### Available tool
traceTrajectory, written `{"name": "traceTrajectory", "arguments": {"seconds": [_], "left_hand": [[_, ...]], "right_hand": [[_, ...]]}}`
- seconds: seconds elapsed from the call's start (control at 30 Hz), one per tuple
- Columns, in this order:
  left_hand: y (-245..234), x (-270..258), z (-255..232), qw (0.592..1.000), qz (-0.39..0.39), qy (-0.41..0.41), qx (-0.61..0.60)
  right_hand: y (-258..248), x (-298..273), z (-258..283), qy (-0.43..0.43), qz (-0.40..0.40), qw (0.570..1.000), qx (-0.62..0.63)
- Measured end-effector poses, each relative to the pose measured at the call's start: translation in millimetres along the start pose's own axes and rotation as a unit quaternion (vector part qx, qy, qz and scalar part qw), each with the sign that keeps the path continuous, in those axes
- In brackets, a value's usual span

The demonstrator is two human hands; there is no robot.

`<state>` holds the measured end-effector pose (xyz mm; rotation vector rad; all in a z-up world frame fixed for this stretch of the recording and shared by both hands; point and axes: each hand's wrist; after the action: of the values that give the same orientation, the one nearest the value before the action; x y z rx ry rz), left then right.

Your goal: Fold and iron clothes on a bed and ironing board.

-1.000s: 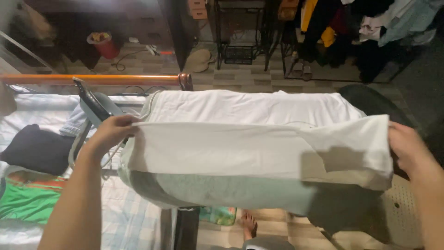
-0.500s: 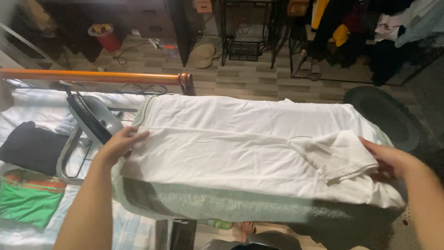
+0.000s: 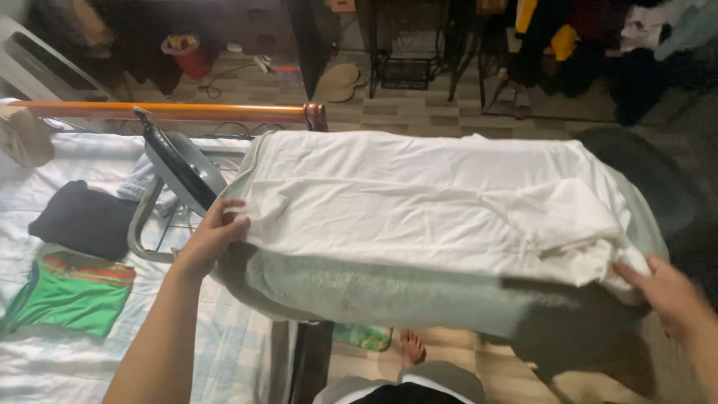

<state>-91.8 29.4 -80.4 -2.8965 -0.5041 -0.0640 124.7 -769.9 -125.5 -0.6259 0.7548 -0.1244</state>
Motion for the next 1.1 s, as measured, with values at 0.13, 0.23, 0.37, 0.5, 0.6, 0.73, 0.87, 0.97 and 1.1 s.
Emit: {"name": "traceTrajectory", "arguments": {"seconds": [0.13,0.23,0.37,0.5,0.6,0.73,0.87,0.97,1.1], "left_hand": [[-11.4,7.1,17.4,0.990,0.002,0.005,0.138],[-11.5,18.2,27.8,0.963,0.017,0.012,0.267],[52.8,-5.6,-47.9,0.715,-0.081,0.215,0.660],[153.4,16.9,-25.6,0.780,-0.004,0.202,0.592],[269.7,29.3,-8.0,0.879,0.082,0.300,0.361],[413.1,31.7,-52.2,0.972,0.198,0.099,0.076],[497.2,37.3,-67.8,0.971,0.167,-0.080,-0.151],[534.7,44.5,-78.2,0.983,0.049,-0.110,-0.137],[555.3,54.8,-65.3,0.976,-0.087,-0.063,-0.192]], "right_hand": [[-10.1,11.7,-18.2,-0.096,-0.186,0.967,-0.144],[-8.4,21.3,-24.3,-0.113,-0.232,0.945,-0.202],[1.8,-10.0,-9.2,-0.177,-0.287,0.930,-0.144],[13.7,-33.2,33.4,-0.254,-0.333,0.903,-0.099],[25.2,-23.3,68.4,-0.216,-0.316,0.909,-0.165],[31.6,-10.8,88.2,-0.186,-0.263,0.927,-0.191],[34.6,-16.2,109.0,-0.151,-0.080,0.985,0.014],[21.2,4.3,116.9,-0.009,0.148,0.951,0.271],[22.2,29.0,84.7,0.033,0.274,0.883,0.381]]}}
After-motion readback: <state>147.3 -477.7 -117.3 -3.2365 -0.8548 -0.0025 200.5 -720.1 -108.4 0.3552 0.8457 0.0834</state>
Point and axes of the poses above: each hand's wrist, its own x-axis towards the middle knuckle, its own y-axis out of the palm, z = x × y, and after that the axes turned 14 degrees about y, right-handed
